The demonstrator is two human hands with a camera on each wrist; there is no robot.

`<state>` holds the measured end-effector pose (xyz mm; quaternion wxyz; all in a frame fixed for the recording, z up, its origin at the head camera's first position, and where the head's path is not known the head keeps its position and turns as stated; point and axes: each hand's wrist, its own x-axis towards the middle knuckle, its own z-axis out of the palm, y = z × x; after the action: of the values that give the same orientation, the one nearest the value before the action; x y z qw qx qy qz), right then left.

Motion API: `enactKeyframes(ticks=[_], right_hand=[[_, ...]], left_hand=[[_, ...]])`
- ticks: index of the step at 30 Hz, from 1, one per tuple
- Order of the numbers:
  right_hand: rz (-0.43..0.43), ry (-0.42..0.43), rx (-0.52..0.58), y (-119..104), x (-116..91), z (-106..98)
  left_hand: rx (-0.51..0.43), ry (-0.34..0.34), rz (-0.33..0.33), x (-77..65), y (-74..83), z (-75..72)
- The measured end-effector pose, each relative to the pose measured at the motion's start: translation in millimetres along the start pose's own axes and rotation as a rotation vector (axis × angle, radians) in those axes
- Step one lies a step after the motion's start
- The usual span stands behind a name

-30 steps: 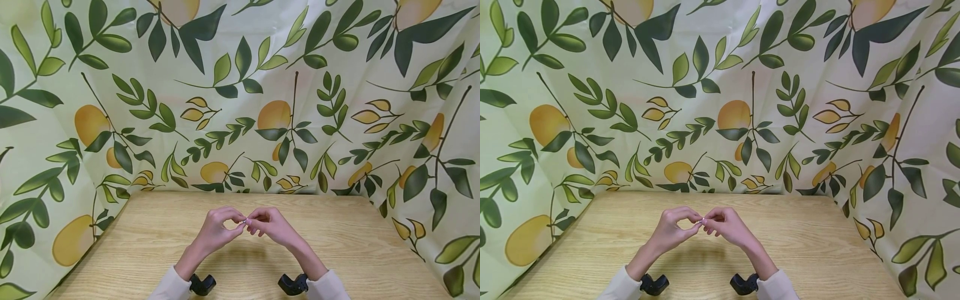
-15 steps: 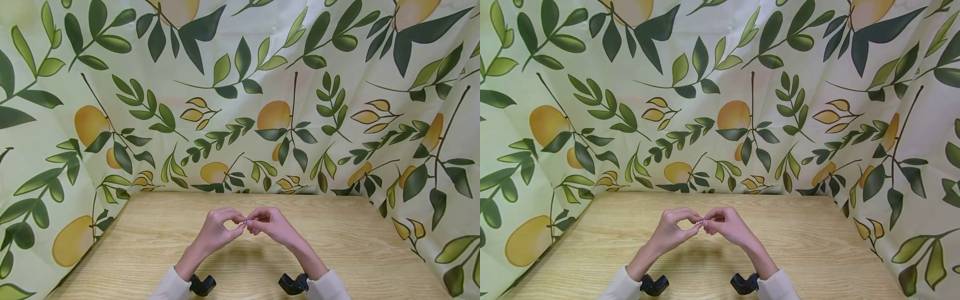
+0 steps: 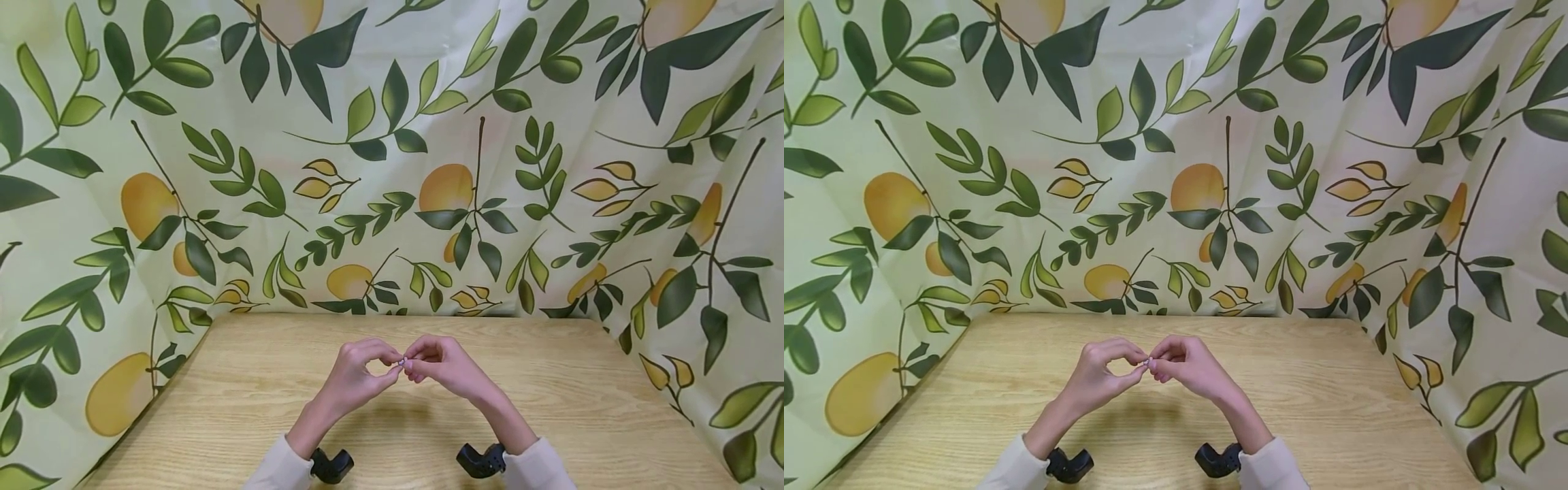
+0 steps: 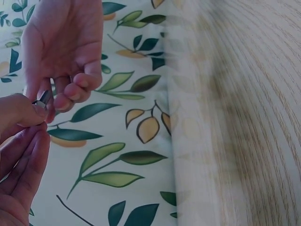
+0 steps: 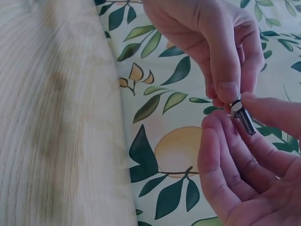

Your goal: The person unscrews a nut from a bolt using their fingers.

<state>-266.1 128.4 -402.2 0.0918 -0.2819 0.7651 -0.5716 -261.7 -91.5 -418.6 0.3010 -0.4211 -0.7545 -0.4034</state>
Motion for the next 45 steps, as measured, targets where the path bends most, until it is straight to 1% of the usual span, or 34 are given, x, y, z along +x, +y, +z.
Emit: enactKeyframes(ticks=[7, 15, 21, 23, 28, 35, 41, 45], right_hand=[[0.026, -0.012, 0.013, -1.0, -0.6, -0.2], [0.001, 0.003, -0.003, -1.8, -0.7, -0.1], [0.011, -0.053, -0.013, -0.9, 0.3, -0.4], [0.006, -0.062, -0.013, -0.5, 0.4, -0.3], [0.008, -0.034, -0.030, -0.1, -0.5, -1.0], [0.039, -0.043, -0.022, -0.5, -0.7, -2.0], [0.042, -0.024, -0.026, -2.1, -1.9, -1.7], [0.045, -0.036, -0.014, -2.1, -1.0, -1.8]], left_hand=[[-0.002, 0.000, -0.003, -2.2, -0.7, 0.3], [-0.007, 0.000, 0.000, -2.3, 0.2, 0.3], [-0.002, -0.008, -0.020, -0.7, 2.3, -0.8], [0.000, -0.006, -0.014, -0.4, 2.5, -0.9], [0.006, 0.000, 0.003, 0.0, 1.8, -0.2], [0.007, -0.016, -0.024, 0.3, 2.6, -0.4], [0.008, 0.000, 0.010, -0.1, 0.9, 1.1], [-0.002, 0.004, 0.008, -0.2, 1.3, 1.3]])
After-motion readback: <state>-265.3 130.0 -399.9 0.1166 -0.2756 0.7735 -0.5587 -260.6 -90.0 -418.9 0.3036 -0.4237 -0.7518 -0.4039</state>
